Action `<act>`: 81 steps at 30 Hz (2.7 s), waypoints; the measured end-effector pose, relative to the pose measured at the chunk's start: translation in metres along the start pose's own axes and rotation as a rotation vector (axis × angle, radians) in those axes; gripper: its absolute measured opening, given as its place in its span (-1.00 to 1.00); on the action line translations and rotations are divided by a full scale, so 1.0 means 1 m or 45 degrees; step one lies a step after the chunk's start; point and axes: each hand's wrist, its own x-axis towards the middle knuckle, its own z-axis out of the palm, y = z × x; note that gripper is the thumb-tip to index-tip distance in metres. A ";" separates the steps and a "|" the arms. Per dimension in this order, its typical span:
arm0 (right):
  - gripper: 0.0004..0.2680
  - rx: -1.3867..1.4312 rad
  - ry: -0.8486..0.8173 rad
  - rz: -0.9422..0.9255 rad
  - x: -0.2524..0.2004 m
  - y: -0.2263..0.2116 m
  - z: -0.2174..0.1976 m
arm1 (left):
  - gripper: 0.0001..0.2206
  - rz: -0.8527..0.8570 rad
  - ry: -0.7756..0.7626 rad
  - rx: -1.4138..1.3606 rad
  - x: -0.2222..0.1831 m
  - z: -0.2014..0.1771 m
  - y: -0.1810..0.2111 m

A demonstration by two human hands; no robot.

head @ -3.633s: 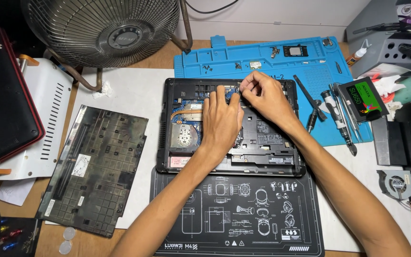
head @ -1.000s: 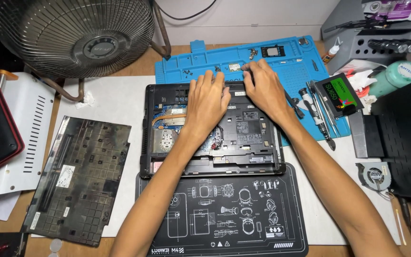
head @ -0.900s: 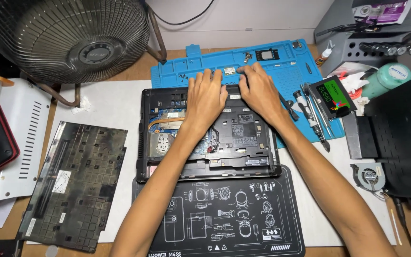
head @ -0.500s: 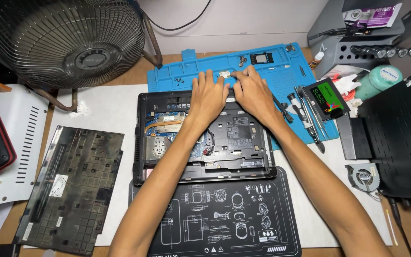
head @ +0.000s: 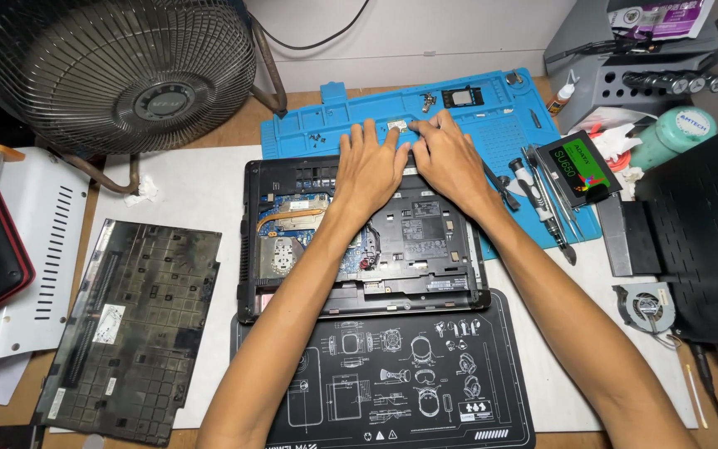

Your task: Probing a laptop motherboard with a multimeter and connecting internal ribbon cables during a repair.

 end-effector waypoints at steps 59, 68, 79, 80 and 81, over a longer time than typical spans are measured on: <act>-0.65 0.218 -0.013 -0.156 -0.002 -0.020 -0.019 | -0.54 -0.051 0.064 -0.038 -0.001 -0.006 0.005; -0.74 0.302 0.267 -0.335 -0.002 -0.012 -0.010 | -0.68 -0.135 0.211 -0.258 0.003 -0.009 0.001; -0.87 0.447 0.353 -0.393 -0.010 -0.021 -0.017 | -0.81 -0.309 0.192 -0.957 0.008 -0.020 -0.011; -0.87 0.472 0.351 -0.382 -0.011 -0.023 -0.017 | -0.82 -0.339 0.202 -1.027 0.008 -0.024 -0.012; -0.87 0.496 0.348 -0.370 -0.013 -0.024 -0.018 | -0.83 -0.370 0.212 -1.098 0.008 -0.028 -0.012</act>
